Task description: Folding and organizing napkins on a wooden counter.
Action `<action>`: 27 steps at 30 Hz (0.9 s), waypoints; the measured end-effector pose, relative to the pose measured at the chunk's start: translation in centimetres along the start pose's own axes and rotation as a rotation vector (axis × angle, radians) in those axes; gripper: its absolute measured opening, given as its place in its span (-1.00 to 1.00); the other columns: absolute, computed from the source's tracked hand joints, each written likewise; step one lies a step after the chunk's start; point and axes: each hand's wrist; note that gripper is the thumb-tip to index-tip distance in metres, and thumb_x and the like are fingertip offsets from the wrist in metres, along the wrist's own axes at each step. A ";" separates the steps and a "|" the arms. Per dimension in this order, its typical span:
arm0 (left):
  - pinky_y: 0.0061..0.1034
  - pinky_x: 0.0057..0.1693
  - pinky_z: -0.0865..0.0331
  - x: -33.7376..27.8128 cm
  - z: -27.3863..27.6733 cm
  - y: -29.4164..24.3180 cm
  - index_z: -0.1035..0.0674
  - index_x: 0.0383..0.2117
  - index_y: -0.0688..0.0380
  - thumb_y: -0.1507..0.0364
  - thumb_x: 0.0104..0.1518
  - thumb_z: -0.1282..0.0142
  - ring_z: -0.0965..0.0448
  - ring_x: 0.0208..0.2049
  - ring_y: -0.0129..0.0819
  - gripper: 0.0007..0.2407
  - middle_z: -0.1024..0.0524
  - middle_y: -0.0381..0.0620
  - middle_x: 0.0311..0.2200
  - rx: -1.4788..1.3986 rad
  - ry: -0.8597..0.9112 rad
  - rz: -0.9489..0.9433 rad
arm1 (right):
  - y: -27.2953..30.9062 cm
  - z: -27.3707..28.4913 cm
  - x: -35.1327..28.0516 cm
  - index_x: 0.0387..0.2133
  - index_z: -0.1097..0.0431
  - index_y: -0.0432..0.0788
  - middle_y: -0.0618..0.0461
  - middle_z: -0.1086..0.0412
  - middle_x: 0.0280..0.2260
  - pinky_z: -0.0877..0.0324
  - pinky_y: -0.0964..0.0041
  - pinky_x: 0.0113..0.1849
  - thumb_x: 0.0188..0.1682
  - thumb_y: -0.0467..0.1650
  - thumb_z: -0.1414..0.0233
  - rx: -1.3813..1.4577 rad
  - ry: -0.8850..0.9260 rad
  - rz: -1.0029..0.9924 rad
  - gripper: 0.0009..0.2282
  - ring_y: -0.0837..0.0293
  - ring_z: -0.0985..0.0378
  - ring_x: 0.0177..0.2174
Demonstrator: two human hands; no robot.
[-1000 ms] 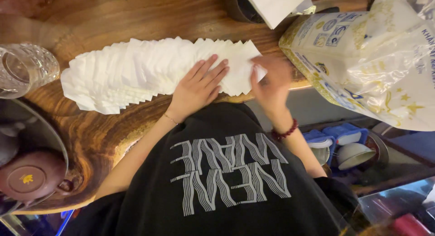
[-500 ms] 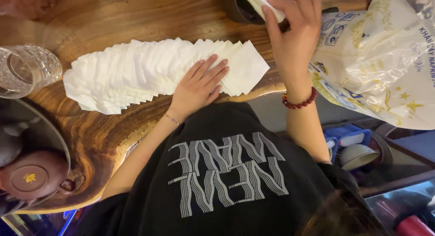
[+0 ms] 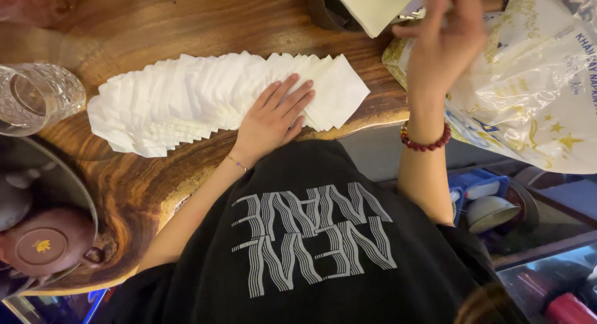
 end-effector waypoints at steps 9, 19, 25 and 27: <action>-0.28 0.45 -0.09 -0.2 -0.3 0.0 -0.43 0.30 0.10 0.37 0.30 -0.08 -0.18 0.42 -0.21 -0.58 -0.29 -0.21 0.37 -0.016 0.022 0.006 | 1.4 -0.2 -11.7 -0.01 -0.38 -0.47 -0.23 -0.49 0.03 -0.53 0.07 0.03 0.24 -0.44 0.06 -0.259 -0.283 0.269 -0.76 -0.07 -0.59 0.06; -0.27 0.45 -0.09 -0.1 -0.6 -0.1 -0.50 0.23 0.00 0.39 0.29 -0.11 -0.19 0.42 -0.19 -0.64 -0.29 -0.18 0.37 0.002 0.017 -0.012 | -3.0 -1.6 -17.3 -0.17 -0.53 -0.32 -0.17 -0.54 -0.05 -0.48 0.14 0.05 0.00 -0.61 -0.23 -0.520 0.199 0.251 -0.84 -0.20 -0.45 0.15; -0.28 0.45 -0.07 -0.2 -0.6 -0.2 -0.55 0.19 -0.09 0.40 0.29 -0.13 -0.19 0.42 -0.20 -0.67 -0.30 -0.18 0.37 0.031 -0.005 -0.020 | -3.3 -2.1 -17.6 -0.17 -0.53 -0.31 -0.15 -0.54 -0.04 -0.48 0.14 0.06 0.00 -0.60 -0.23 -0.508 0.212 0.229 -0.84 -0.19 -0.44 0.16; -0.28 0.45 -0.07 -0.2 -0.6 -0.1 -0.56 0.18 -0.09 0.41 0.29 -0.13 -0.19 0.42 -0.20 -0.68 -0.30 -0.18 0.37 0.031 -0.008 -0.020 | -3.2 -2.2 -17.6 -0.18 -0.53 -0.31 -0.14 -0.54 -0.03 -0.47 0.14 0.05 0.00 -0.61 -0.23 -0.510 0.209 0.207 -0.85 -0.19 -0.45 0.16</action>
Point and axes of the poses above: each hand's wrist, its own x-axis towards the middle knuckle, its own z-axis out of the back of the hand, y = z × x
